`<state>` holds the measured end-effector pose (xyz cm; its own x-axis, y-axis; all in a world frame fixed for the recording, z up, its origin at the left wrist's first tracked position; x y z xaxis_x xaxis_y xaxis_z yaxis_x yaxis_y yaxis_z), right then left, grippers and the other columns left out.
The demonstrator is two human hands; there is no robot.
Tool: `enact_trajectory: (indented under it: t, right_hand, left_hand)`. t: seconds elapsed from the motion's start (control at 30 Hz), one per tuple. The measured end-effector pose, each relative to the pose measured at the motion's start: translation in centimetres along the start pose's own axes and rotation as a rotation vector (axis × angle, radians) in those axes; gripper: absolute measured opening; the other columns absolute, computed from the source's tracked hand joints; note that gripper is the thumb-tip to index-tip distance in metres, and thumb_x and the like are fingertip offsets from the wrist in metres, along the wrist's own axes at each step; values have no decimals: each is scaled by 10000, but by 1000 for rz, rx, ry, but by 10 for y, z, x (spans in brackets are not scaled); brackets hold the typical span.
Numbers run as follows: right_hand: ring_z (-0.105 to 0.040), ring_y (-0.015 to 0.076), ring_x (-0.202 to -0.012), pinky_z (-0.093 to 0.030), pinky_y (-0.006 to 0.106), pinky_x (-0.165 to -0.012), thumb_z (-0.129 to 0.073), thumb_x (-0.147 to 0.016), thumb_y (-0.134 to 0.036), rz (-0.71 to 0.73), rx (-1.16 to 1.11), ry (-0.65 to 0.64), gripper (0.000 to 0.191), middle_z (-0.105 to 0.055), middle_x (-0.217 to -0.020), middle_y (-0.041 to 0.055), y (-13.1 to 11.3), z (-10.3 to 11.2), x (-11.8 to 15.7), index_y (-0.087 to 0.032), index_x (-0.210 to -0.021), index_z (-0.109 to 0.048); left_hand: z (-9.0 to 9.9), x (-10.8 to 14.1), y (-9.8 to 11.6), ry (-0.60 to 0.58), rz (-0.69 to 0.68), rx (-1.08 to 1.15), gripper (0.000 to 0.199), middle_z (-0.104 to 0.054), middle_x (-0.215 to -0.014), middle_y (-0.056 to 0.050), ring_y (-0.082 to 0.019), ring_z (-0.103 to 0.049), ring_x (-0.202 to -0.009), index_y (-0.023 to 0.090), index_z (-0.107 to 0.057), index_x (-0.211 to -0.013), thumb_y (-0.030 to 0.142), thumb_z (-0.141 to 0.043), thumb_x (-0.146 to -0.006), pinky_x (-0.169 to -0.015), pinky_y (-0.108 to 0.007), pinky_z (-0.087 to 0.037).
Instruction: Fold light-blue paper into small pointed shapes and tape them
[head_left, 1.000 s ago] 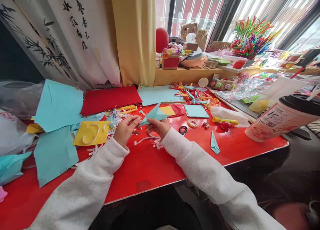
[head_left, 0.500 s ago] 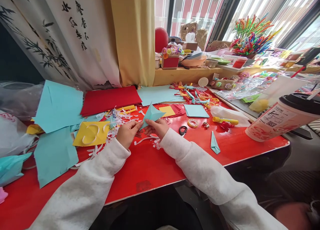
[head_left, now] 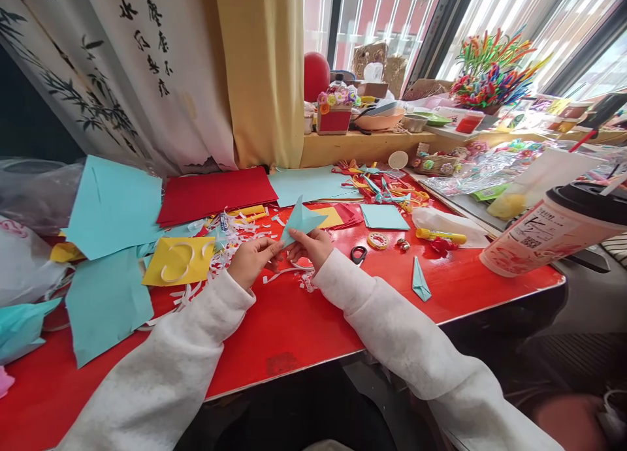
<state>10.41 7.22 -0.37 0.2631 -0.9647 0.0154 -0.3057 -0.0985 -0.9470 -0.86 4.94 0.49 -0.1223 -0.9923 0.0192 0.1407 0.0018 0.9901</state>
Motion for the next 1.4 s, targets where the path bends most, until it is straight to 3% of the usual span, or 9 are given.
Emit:
enact_trajectory:
  t: [0.23, 0.43, 0.6, 0.73, 0.83, 0.93, 1.03, 1.17, 1.4]
  right_hand:
    - [-523, 103, -363, -432, 205, -359, -609, -623, -384, -19, 44, -45, 295, -562, -456, 25, 3, -2, -1, -111, -560, -518]
    - [-493, 97, -328, -406, 202, -330, -603, -632, -373, 20, 20, 7, 293, -533, -395, 19, 0, 5, -3, -112, -523, -525]
    - [-482, 89, -313, -380, 195, -307, -619, -613, -365, 27, -1, 6, 272, -533, -406, -7, -1, 3, -2, -127, -559, -498]
    - [-463, 75, -298, -358, 179, -296, -632, -590, -386, 16, 47, -8, 305, -516, -383, -22, -2, 3, -2, -133, -535, -471]
    - [-468, 72, -298, -361, 167, -296, -630, -583, -418, -15, 146, -117, 330, -519, -381, -19, 1, -4, 0, -125, -540, -483]
    - [-494, 80, -323, -399, 168, -324, -633, -582, -423, -44, 270, -266, 324, -531, -394, -20, 6, -15, 5, -124, -595, -508]
    - [-563, 109, -416, -481, 207, -420, -658, -557, -402, -104, 300, -311, 315, -580, -477, -5, 13, -20, 8, -127, -637, -528]
    - [-614, 139, -521, -515, 238, -507, -669, -546, -385, -162, 222, -358, 325, -617, -579, 21, 18, -23, 10, -115, -681, -545]
    - [-547, 81, -413, -456, 188, -422, -648, -578, -392, -107, 262, -361, 309, -581, -530, -17, 12, -20, 8, -118, -685, -553]
  left_hand:
    - [2, 1, -1, 70, -58, -65, 317, -521, -514, 31, -89, -498, -405, 136, -514, -604, 443, -592, -622, -435, -224, -425]
    - [-4, 1, 0, -21, -24, 8, 308, -545, -585, 9, -97, -524, -482, 128, -544, -657, 436, -561, -656, -493, -248, -473]
    - [-3, 1, -4, -2, -48, -43, 311, -528, -541, 22, -95, -514, -433, 137, -515, -635, 444, -557, -655, -465, -240, -443]
    - [-5, 2, 1, -94, -41, -107, 337, -546, -579, -6, -111, -533, -512, 129, -550, -643, 465, -531, -665, -495, -235, -450]
    - [8, 1, 11, 33, -70, -107, 356, -560, -670, -15, -103, -523, -548, 141, -571, -756, 482, -510, -674, -461, -210, -433]
    - [17, 0, 14, 140, -114, -63, 314, -509, -570, 27, -69, -459, -448, 148, -557, -739, 440, -584, -628, -400, -183, -380]
    - [19, -1, 8, 180, -128, 33, 276, -474, -473, 48, -58, -423, -381, 142, -533, -644, 403, -615, -608, -380, -184, -353]
    - [22, -2, -2, 254, -86, 158, 285, -498, -477, 46, -79, -467, -402, 140, -538, -671, 390, -639, -580, -419, -219, -428]
    - [11, -2, -1, 103, -67, 194, 284, -553, -572, 11, -84, -499, -462, 126, -566, -685, 383, -636, -586, -405, -196, -410]
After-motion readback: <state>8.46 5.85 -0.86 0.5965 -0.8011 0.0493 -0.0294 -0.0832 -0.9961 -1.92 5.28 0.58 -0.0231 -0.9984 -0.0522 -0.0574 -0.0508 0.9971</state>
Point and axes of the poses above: each hand's wrist, its own x-axis away from the middle knuckle, its own z-axis out of the back of the hand, y = z × x, the point moved 6 cm from there along -x, towards the middle knuckle
